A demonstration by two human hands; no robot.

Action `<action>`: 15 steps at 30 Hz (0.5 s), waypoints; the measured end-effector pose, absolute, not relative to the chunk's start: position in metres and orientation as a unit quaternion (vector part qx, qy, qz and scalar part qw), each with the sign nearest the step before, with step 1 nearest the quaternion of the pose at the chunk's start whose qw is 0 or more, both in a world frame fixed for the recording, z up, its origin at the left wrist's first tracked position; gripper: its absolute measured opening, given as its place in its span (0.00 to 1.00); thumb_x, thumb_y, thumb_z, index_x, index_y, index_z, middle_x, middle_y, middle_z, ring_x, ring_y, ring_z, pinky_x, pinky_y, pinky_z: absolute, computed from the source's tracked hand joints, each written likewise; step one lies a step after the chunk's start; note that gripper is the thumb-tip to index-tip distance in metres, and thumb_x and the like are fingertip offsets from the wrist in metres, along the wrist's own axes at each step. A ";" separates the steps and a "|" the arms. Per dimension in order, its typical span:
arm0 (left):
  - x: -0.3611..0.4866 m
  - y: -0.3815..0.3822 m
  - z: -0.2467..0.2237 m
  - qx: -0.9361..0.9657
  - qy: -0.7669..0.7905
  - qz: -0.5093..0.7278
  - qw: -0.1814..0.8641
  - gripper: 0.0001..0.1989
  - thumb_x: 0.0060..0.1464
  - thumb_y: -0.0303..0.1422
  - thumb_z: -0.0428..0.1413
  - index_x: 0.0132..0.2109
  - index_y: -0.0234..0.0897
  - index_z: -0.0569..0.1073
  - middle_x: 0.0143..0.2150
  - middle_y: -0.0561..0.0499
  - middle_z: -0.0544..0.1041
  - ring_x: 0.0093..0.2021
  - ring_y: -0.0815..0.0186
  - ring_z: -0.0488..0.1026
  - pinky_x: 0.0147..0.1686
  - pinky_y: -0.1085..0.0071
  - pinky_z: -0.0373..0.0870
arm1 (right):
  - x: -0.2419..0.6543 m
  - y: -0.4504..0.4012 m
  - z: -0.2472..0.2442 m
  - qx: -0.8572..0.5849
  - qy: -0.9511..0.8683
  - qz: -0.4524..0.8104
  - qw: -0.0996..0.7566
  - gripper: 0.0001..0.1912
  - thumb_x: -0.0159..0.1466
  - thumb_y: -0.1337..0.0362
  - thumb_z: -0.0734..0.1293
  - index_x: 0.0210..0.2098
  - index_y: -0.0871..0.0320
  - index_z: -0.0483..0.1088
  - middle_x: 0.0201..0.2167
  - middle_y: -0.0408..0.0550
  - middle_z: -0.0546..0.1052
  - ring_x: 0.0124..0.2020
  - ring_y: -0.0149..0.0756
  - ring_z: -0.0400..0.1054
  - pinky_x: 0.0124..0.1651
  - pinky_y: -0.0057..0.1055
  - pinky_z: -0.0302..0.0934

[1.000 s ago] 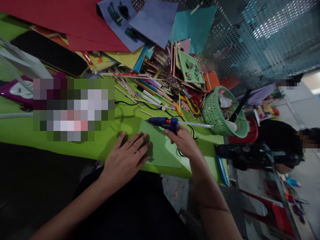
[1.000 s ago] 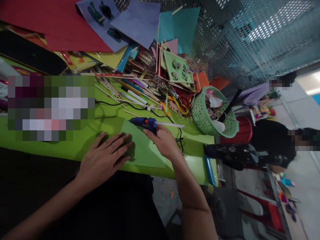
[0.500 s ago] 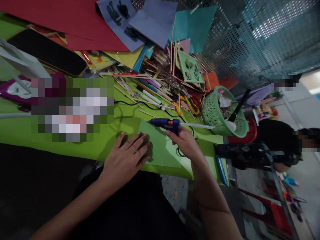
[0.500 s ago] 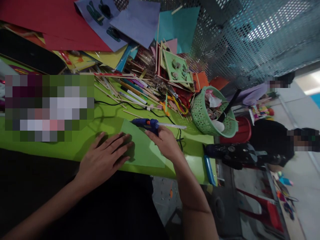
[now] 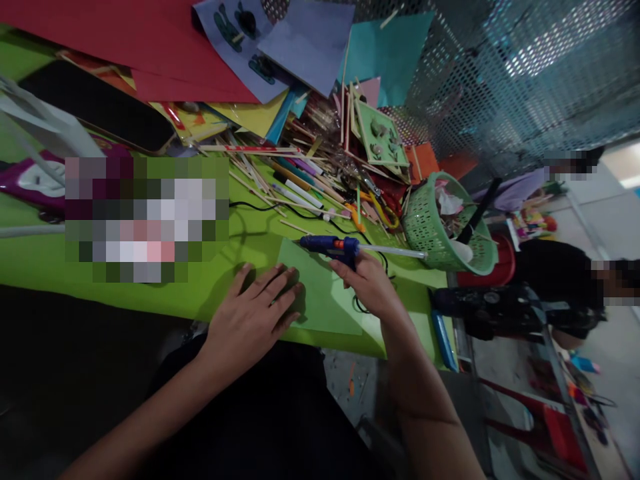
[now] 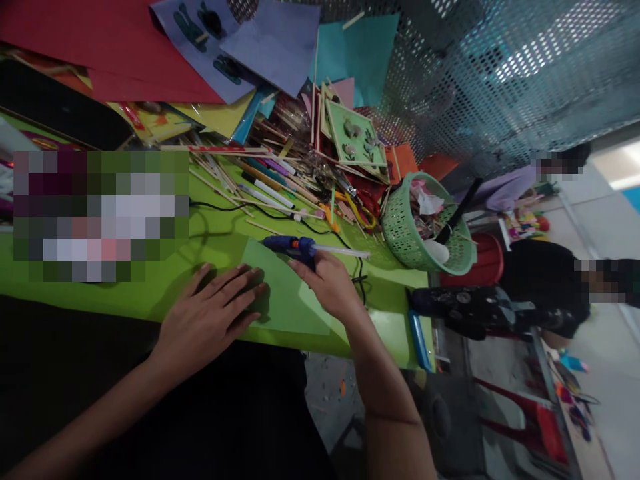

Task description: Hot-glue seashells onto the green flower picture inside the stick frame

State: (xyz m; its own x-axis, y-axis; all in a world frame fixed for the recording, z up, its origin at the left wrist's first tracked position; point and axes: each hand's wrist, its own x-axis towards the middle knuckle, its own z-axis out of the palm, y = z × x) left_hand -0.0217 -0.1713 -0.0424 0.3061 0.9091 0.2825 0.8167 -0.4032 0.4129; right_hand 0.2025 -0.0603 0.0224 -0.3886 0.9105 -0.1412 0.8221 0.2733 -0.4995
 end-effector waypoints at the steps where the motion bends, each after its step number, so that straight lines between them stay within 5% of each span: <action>1: -0.022 -0.171 -0.042 0.802 0.538 0.243 0.097 0.17 0.70 0.38 0.49 0.62 0.47 0.71 0.69 0.53 0.69 0.70 0.57 0.64 0.72 0.46 0.50 | 0.204 -0.061 0.023 -0.549 -0.792 0.254 0.084 0.22 0.69 0.45 0.62 0.37 0.56 0.75 0.33 0.51 0.77 0.38 0.45 0.72 0.43 0.39 0.64; 15: -0.021 -0.171 -0.044 0.801 0.533 0.259 0.083 0.17 0.69 0.36 0.52 0.61 0.46 0.73 0.68 0.51 0.71 0.69 0.57 0.66 0.72 0.46 0.50 | 0.211 -0.063 0.027 -0.564 -0.782 0.249 0.091 0.20 0.68 0.45 0.64 0.36 0.56 0.75 0.26 0.47 0.74 0.31 0.42 0.70 0.37 0.36 0.63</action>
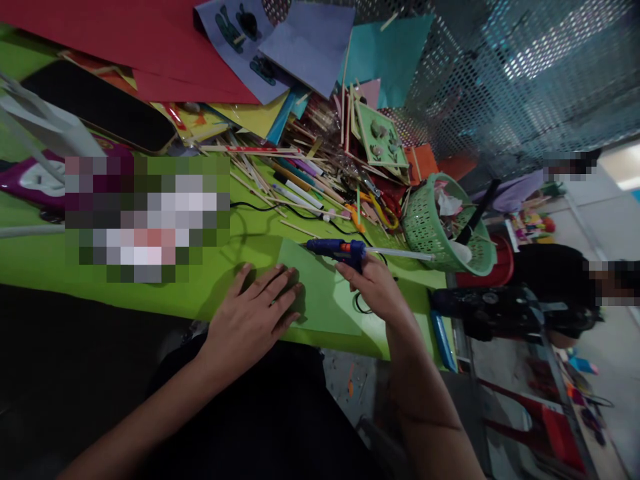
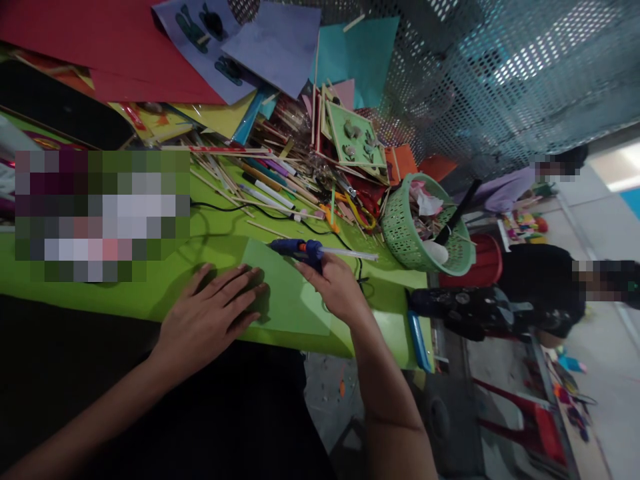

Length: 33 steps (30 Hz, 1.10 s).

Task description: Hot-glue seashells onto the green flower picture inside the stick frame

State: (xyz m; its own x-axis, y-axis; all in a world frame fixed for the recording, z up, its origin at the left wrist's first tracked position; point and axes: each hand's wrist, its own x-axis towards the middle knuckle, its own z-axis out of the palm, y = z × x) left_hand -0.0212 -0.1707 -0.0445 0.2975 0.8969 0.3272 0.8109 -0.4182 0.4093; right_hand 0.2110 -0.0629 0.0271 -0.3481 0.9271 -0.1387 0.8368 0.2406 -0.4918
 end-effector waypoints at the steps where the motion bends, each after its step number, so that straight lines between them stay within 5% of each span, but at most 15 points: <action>1: -0.021 -0.171 -0.045 0.802 0.532 0.260 0.082 0.17 0.69 0.36 0.52 0.61 0.45 0.73 0.68 0.51 0.71 0.69 0.57 0.66 0.72 0.46 0.50 | 0.213 -0.063 0.027 -0.568 -0.777 0.254 0.095 0.20 0.68 0.45 0.64 0.37 0.56 0.75 0.25 0.47 0.73 0.30 0.41 0.69 0.35 0.35 0.63; 11: -0.022 -0.171 -0.038 0.799 0.541 0.240 0.106 0.17 0.70 0.37 0.50 0.61 0.47 0.72 0.69 0.53 0.69 0.69 0.56 0.65 0.72 0.46 0.50 | 0.216 -0.064 0.021 -0.581 -0.677 0.413 0.183 0.24 0.62 0.45 0.70 0.45 0.58 0.78 0.29 0.45 0.76 0.25 0.32 0.62 0.29 0.30 0.58; 16: -0.022 -0.170 -0.042 0.802 0.537 0.246 0.089 0.17 0.69 0.37 0.51 0.61 0.46 0.72 0.69 0.52 0.69 0.69 0.58 0.65 0.73 0.47 0.49 | 0.217 -0.063 0.018 -0.578 -0.715 0.360 0.161 0.22 0.64 0.44 0.68 0.38 0.58 0.78 0.28 0.45 0.75 0.27 0.33 0.64 0.29 0.30 0.59; 33: -0.021 -0.171 -0.044 0.799 0.537 0.257 0.084 0.17 0.70 0.38 0.50 0.62 0.46 0.72 0.68 0.52 0.70 0.69 0.57 0.65 0.72 0.47 0.49 | 0.212 -0.062 0.019 -0.577 -0.754 0.287 0.129 0.22 0.66 0.43 0.65 0.40 0.57 0.77 0.30 0.49 0.76 0.33 0.41 0.71 0.34 0.34 0.62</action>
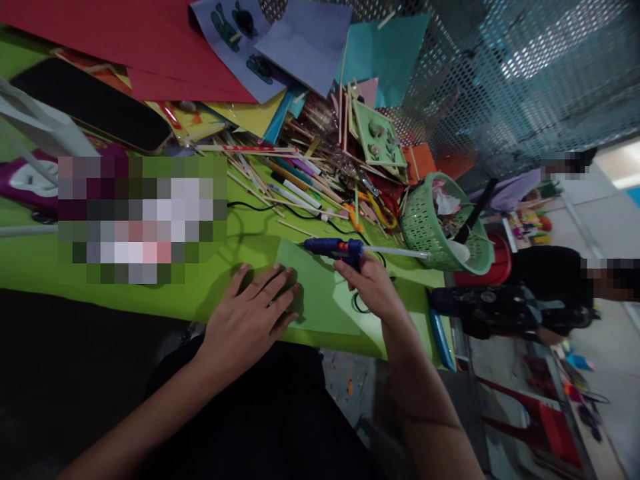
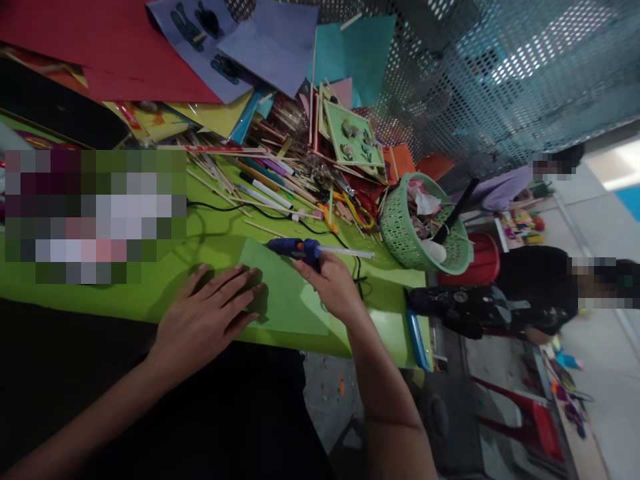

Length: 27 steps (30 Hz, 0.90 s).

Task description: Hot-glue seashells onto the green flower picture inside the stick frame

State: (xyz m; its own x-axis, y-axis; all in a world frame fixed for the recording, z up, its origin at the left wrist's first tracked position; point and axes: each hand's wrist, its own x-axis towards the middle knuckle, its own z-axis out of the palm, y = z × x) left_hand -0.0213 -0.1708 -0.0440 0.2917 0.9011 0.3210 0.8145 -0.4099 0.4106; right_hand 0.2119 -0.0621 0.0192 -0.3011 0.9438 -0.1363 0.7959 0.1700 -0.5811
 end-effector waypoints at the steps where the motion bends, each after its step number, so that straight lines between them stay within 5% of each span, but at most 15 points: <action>1: -0.021 -0.171 -0.043 0.799 0.538 0.255 0.091 0.17 0.70 0.38 0.50 0.61 0.46 0.73 0.68 0.52 0.70 0.69 0.57 0.65 0.73 0.47 0.48 | 0.211 -0.062 0.019 -0.573 -0.756 0.289 0.131 0.22 0.67 0.43 0.65 0.41 0.57 0.77 0.30 0.49 0.76 0.33 0.41 0.71 0.35 0.34 0.63; 27: -0.021 -0.172 -0.043 0.793 0.542 0.257 0.110 0.17 0.70 0.38 0.50 0.62 0.46 0.71 0.69 0.53 0.69 0.69 0.57 0.65 0.73 0.48 0.45 | 0.210 -0.065 0.022 -0.575 -0.759 0.279 0.124 0.21 0.67 0.45 0.65 0.41 0.58 0.76 0.30 0.48 0.76 0.33 0.41 0.71 0.37 0.34 0.62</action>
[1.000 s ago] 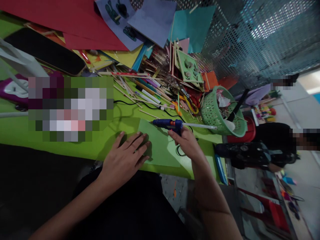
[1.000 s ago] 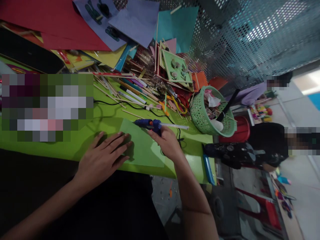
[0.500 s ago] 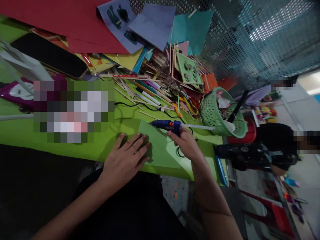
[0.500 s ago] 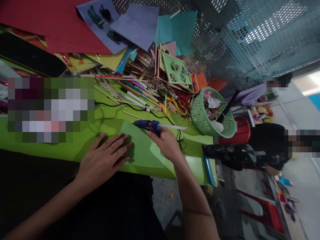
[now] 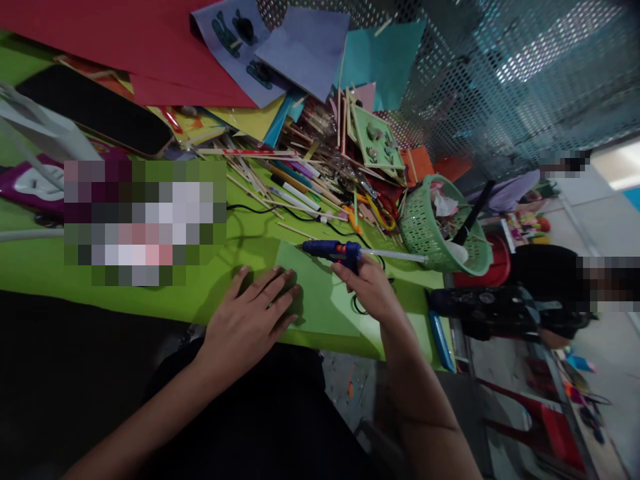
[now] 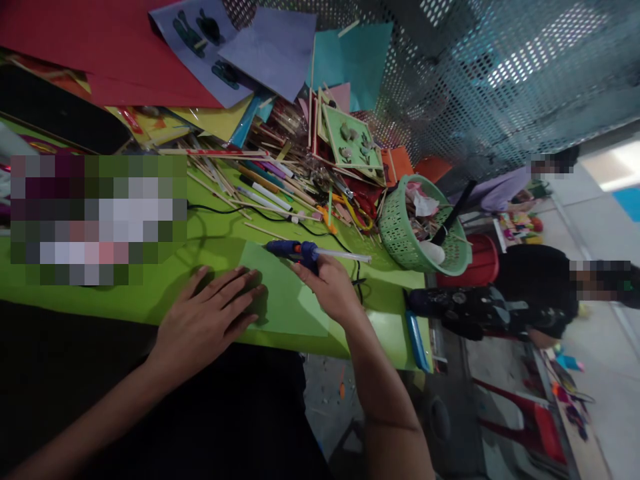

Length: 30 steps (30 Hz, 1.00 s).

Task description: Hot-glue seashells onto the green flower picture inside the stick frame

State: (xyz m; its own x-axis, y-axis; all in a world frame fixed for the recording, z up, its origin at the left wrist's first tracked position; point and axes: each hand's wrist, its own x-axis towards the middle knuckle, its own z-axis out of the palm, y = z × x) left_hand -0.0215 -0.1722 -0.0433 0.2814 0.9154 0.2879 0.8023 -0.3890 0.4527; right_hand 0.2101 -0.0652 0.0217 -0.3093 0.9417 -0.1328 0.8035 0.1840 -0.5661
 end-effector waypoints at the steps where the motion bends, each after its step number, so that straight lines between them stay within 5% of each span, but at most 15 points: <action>1: -0.021 -0.172 -0.043 0.792 0.542 0.258 0.111 0.17 0.70 0.38 0.50 0.62 0.46 0.72 0.69 0.53 0.70 0.69 0.57 0.65 0.73 0.48 0.46 | 0.209 -0.065 0.022 -0.572 -0.761 0.280 0.125 0.21 0.68 0.46 0.65 0.41 0.58 0.77 0.30 0.48 0.77 0.33 0.41 0.71 0.38 0.34 0.63; 30: -0.021 -0.170 -0.042 0.795 0.540 0.259 0.094 0.16 0.69 0.37 0.52 0.60 0.47 0.74 0.68 0.52 0.71 0.67 0.55 0.68 0.73 0.48 0.47 | 0.209 -0.068 0.028 -0.576 -0.772 0.251 0.101 0.21 0.69 0.48 0.63 0.41 0.59 0.77 0.30 0.50 0.77 0.36 0.43 0.72 0.41 0.36 0.62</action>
